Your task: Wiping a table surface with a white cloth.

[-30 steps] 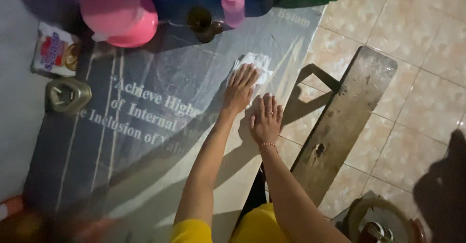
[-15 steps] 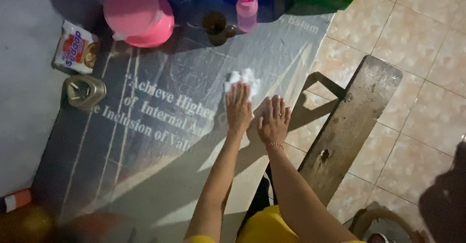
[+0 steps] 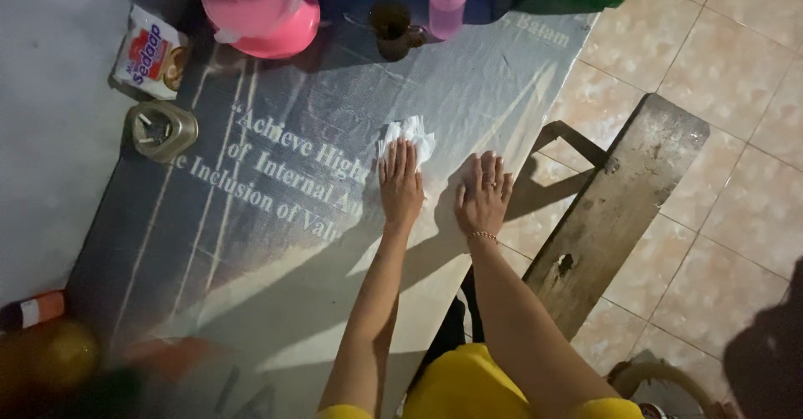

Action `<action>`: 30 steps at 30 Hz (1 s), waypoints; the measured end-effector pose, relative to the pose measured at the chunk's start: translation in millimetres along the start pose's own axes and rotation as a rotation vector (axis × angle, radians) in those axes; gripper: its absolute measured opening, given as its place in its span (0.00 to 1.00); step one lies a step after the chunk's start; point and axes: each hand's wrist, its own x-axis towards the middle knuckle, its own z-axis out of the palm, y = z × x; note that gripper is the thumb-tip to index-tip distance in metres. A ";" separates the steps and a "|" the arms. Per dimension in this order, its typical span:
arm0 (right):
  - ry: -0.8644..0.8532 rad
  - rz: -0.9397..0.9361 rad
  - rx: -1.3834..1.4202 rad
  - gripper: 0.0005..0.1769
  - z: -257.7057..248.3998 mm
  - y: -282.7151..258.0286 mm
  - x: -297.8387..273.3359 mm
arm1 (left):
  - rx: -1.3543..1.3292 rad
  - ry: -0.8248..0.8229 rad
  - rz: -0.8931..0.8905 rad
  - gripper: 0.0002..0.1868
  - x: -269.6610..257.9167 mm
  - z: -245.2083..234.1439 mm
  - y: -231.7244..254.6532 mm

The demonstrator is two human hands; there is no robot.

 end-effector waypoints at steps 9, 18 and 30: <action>0.000 0.008 0.068 0.40 4.2 2.7 -0.7 | 0.067 -0.042 0.103 0.37 -40.6 4.1 7.1; 0.043 -0.085 0.060 0.36 15.8 12.1 -1.6 | 0.008 -0.018 0.228 0.41 -98.1 28.7 -0.1; -0.072 -0.654 0.266 0.35 51.2 -69.4 -75.3 | -0.512 0.055 -0.216 0.30 -136.5 -1.6 -40.8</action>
